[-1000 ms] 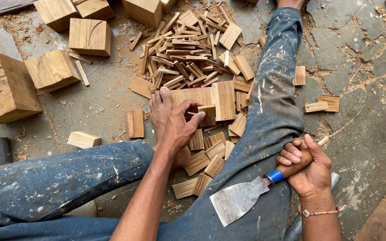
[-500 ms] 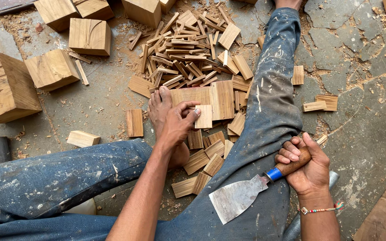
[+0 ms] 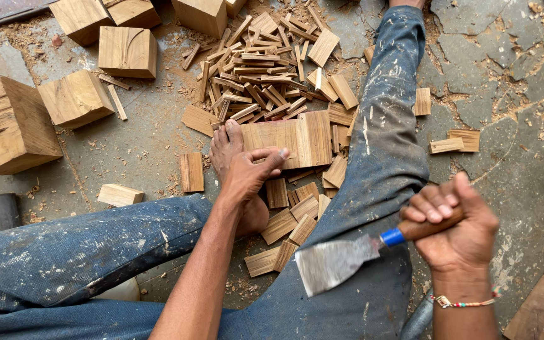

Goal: The person sits on the floor and uses a chisel to carve and scrape small wooden blocks. They hold the blocks by hand and against their bare foot for stability while removing thin shavings of wood from the surfaces.

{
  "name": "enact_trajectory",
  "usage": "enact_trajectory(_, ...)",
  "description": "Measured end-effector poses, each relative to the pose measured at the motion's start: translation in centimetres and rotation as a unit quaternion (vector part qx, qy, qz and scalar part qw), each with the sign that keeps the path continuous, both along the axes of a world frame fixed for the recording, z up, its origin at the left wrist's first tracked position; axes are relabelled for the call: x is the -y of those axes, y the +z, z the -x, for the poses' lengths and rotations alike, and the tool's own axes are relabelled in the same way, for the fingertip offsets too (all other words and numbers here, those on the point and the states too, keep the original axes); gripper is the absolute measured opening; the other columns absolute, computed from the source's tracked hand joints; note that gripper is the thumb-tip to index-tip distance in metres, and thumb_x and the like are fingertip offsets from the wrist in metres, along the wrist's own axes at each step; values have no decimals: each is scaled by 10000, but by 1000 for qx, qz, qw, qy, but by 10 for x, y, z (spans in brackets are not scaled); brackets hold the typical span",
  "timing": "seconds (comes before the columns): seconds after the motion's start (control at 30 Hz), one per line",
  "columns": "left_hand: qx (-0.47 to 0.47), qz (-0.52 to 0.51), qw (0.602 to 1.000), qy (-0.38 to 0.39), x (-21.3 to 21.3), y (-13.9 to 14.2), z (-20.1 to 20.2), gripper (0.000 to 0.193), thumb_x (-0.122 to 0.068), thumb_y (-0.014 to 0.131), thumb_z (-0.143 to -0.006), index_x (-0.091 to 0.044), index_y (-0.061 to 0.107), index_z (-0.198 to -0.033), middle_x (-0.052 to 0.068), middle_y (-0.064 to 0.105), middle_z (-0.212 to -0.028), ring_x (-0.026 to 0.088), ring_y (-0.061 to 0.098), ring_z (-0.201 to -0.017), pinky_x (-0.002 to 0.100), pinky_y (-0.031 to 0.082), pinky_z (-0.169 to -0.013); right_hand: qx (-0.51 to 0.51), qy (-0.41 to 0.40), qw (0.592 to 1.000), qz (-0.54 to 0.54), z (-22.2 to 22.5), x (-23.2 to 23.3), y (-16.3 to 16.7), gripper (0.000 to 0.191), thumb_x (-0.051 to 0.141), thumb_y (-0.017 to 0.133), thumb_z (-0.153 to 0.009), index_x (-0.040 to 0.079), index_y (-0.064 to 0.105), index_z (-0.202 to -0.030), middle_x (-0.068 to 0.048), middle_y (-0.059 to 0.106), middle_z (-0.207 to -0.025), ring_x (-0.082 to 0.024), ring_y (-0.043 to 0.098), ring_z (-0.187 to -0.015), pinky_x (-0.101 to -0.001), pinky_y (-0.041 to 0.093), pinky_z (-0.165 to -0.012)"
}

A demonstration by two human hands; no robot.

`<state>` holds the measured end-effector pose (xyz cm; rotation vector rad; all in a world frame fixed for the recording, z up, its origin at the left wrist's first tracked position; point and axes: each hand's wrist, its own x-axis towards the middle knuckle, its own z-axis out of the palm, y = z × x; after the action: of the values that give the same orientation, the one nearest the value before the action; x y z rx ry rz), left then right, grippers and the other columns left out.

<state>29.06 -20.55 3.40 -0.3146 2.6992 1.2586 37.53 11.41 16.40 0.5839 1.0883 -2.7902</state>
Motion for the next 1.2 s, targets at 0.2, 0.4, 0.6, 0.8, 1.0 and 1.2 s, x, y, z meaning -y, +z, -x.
enact_trajectory(0.2,-68,60,996,-20,-5,1,-7,313,-626,760,-801,-392,828,-998,201,199,-1676,451,130,-1550,507,-6,-1263,-211,-10,953,-218,31,46,52,320,218,720,-1081,120,556,-825,-11,534,-729,-130,560,-695,-343,509,-771)
enact_trajectory(0.4,-80,19,997,-11,-4,-15,-6,236,-556,776,-829,-414,817,-1013,183,221,-1691,426,148,-1570,510,-5,-1286,-323,-31,867,-378,75,104,47,126,117,709,-1080,68,652,-978,-59,687,-862,-125,671,-704,-271,608,-614)
enact_trajectory(0.6,-67,27,997,-36,1,-23,-4,256,-549,804,-801,-400,821,-1009,237,164,-1686,435,98,-1560,520,-27,-1262,-362,56,852,-374,94,146,49,174,160,706,-1014,72,673,-867,-21,688,-755,-81,684,-612,-258,553,-540)
enact_trajectory(0.8,-121,35,991,-42,0,-18,-6,262,-523,799,-817,-381,827,-1036,278,249,-1655,477,166,-1529,535,19,-1270,-374,43,813,-443,94,171,53,227,112,751,-1029,37,658,-836,4,624,-743,-31,581,-653,-217,458,-559)
enact_trajectory(1.0,-94,43,994,-43,-2,-13,-5,261,-513,812,-809,-371,819,-1028,246,363,-1585,467,234,-1495,544,63,-1272,-365,27,829,-422,91,174,48,271,105,749,-1057,25,645,-820,7,640,-758,-36,589,-660,-222,469,-581)
enact_trajectory(1.2,-116,19,993,-6,-2,-7,-8,822,-523,834,-744,-56,530,-1348,233,444,-1483,437,338,-1425,508,198,-1267,-318,11,850,-421,95,178,39,245,73,735,-1014,56,629,-793,27,610,-720,-28,543,-649,-231,432,-573)
